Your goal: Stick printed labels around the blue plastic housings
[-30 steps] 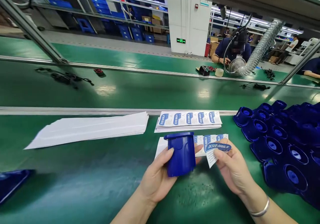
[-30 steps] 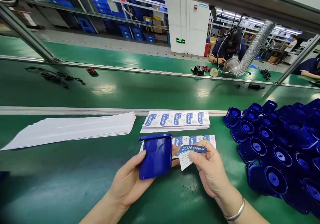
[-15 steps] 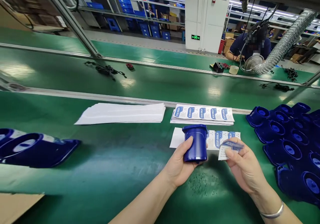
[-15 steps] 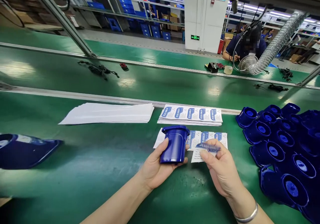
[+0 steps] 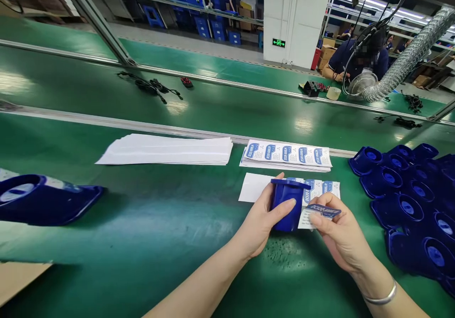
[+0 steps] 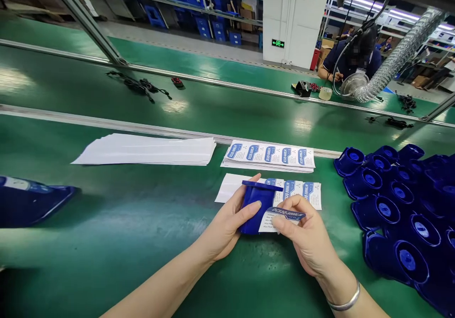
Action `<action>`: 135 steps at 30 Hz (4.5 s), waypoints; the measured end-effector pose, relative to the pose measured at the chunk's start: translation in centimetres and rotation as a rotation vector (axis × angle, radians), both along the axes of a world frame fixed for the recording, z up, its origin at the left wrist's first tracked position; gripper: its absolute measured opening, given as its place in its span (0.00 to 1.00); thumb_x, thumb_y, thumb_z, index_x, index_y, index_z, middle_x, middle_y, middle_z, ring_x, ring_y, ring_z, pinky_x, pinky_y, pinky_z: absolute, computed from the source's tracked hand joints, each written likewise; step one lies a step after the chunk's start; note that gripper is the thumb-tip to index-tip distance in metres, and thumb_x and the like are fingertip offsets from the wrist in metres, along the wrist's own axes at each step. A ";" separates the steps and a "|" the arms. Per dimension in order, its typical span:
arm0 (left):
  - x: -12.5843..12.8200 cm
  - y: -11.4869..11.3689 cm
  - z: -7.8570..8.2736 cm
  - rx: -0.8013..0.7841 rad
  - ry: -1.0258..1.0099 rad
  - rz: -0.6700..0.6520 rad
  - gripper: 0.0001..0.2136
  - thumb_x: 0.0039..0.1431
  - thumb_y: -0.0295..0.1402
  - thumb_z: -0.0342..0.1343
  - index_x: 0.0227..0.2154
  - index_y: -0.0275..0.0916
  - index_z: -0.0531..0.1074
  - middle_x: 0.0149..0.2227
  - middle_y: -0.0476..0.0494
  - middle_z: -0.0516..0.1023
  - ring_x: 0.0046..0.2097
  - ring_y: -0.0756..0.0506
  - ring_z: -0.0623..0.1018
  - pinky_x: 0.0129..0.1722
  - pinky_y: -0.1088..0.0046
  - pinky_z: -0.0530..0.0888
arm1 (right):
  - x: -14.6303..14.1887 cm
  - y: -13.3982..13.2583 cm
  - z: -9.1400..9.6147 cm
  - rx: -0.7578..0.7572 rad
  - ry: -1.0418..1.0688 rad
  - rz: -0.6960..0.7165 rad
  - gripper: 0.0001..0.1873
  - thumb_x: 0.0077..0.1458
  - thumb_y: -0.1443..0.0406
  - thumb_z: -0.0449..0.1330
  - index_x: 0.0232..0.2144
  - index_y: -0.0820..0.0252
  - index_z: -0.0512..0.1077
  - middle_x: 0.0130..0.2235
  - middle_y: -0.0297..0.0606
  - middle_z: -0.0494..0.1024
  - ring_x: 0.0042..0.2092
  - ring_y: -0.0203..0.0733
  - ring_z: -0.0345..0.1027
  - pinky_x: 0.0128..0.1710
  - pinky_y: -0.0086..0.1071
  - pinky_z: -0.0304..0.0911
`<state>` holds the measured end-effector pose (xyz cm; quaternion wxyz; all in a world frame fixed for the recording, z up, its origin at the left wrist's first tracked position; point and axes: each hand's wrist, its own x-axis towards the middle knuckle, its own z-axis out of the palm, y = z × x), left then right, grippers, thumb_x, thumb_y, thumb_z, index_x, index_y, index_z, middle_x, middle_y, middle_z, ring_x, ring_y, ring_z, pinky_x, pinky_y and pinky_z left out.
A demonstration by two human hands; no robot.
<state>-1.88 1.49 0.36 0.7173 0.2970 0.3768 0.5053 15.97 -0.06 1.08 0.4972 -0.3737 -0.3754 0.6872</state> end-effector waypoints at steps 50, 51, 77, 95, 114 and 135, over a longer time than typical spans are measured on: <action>0.2 -0.7 -1.8 0.159 0.138 -0.107 0.36 0.64 0.40 0.57 0.71 0.45 0.47 0.72 0.45 0.52 0.71 0.35 0.53 0.70 0.59 0.51 | -0.6 0.1 -0.8 -0.109 -0.046 -0.073 0.16 0.46 0.64 0.76 0.33 0.58 0.72 0.28 0.29 0.70 0.28 0.32 0.60 0.26 0.25 0.59; 0.1 -0.7 -1.9 0.174 0.150 -0.122 0.37 0.64 0.41 0.57 0.71 0.45 0.46 0.72 0.45 0.52 0.71 0.35 0.53 0.70 0.59 0.52 | -0.6 0.1 -0.8 -0.109 -0.044 -0.073 0.16 0.46 0.64 0.76 0.33 0.58 0.72 0.28 0.29 0.70 0.28 0.31 0.60 0.26 0.25 0.59; -0.1 -0.6 -2.2 0.170 0.211 -0.133 0.38 0.64 0.44 0.56 0.71 0.45 0.46 0.73 0.45 0.50 0.72 0.34 0.49 0.70 0.55 0.51 | -0.6 0.3 -0.9 -0.100 -0.039 -0.046 0.16 0.47 0.63 0.75 0.31 0.59 0.71 0.27 0.28 0.69 0.27 0.30 0.59 0.27 0.25 0.58; -0.1 -0.8 -1.1 0.178 0.141 -0.170 0.36 0.63 0.41 0.59 0.69 0.46 0.48 0.71 0.44 0.55 0.70 0.35 0.57 0.66 0.60 0.61 | -0.6 0.2 -0.9 -0.096 -0.042 -0.037 0.16 0.47 0.63 0.75 0.32 0.58 0.71 0.27 0.28 0.70 0.27 0.30 0.59 0.27 0.25 0.57; 0.0 -0.5 -1.2 0.207 0.103 -0.195 0.39 0.59 0.38 0.64 0.68 0.46 0.49 0.67 0.38 0.62 0.64 0.32 0.67 0.61 0.56 0.69 | -0.8 0.2 -0.5 -0.115 -0.025 -0.053 0.18 0.45 0.61 0.76 0.30 0.60 0.70 0.27 0.29 0.70 0.28 0.31 0.58 0.27 0.25 0.57; -0.3 -0.9 -1.6 0.146 0.086 -0.182 0.45 0.57 0.39 0.65 0.71 0.48 0.44 0.67 0.38 0.62 0.64 0.31 0.67 0.62 0.54 0.68 | -1.0 0.0 -1.1 -0.119 -0.024 -0.068 0.19 0.45 0.60 0.76 0.31 0.59 0.70 0.26 0.29 0.68 0.28 0.32 0.57 0.27 0.27 0.55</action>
